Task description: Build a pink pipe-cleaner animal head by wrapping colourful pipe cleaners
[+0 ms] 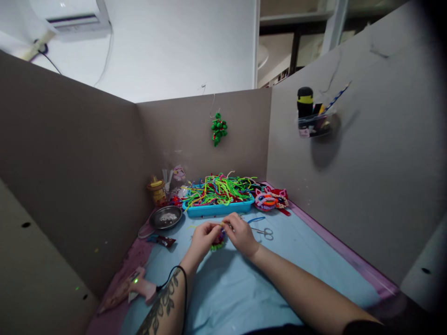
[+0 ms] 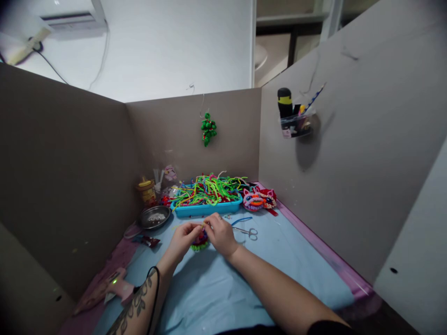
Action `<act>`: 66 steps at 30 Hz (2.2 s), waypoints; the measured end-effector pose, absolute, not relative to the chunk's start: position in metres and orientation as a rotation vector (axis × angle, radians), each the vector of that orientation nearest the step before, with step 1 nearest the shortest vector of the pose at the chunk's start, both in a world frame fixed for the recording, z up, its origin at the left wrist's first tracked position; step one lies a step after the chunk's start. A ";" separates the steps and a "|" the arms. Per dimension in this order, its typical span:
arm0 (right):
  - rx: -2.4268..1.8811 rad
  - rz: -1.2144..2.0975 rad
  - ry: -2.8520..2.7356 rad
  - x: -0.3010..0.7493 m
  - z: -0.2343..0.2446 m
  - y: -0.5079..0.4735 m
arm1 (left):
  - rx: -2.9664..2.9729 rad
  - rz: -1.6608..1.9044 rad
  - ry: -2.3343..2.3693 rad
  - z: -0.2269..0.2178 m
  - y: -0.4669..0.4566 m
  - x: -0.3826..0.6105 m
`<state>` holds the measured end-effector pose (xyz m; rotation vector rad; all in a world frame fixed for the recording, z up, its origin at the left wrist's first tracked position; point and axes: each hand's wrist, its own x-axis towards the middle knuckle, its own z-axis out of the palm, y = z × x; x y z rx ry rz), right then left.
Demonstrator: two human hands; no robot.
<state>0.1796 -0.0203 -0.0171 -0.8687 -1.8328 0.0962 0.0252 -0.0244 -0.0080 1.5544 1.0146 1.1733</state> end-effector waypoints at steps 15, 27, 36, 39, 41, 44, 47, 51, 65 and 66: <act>-0.801 0.262 -1.835 0.182 -0.017 -0.015 | 2.018 1.261 1.098 -0.003 -0.032 0.024; -0.831 0.413 -1.739 0.180 -0.014 -0.015 | 1.998 1.290 1.158 -0.003 -0.032 0.024; -0.818 0.308 -1.708 0.177 -0.018 -0.016 | 1.874 1.264 1.105 -0.009 -0.028 0.024; -0.801 0.214 -1.730 0.175 -0.022 -0.017 | 1.826 1.281 1.050 -0.012 -0.028 0.025; -0.788 0.156 -1.743 0.174 -0.025 -0.018 | 1.778 1.285 1.053 -0.013 -0.029 0.027; -0.775 0.135 -1.751 0.172 -0.026 -0.020 | 1.798 1.291 1.083 -0.010 -0.030 0.026; -0.709 0.262 -1.774 0.173 -0.023 -0.021 | 1.944 1.344 1.063 -0.005 -0.032 0.023; -0.644 0.614 -1.781 0.179 -0.019 -0.020 | 2.137 1.399 1.035 -0.001 -0.033 0.018; -0.733 0.765 -1.723 0.183 -0.014 -0.015 | 2.163 1.367 1.153 -0.001 -0.035 0.019; -0.745 0.739 -1.714 0.184 -0.015 -0.014 | 2.154 1.369 1.169 0.000 -0.036 0.019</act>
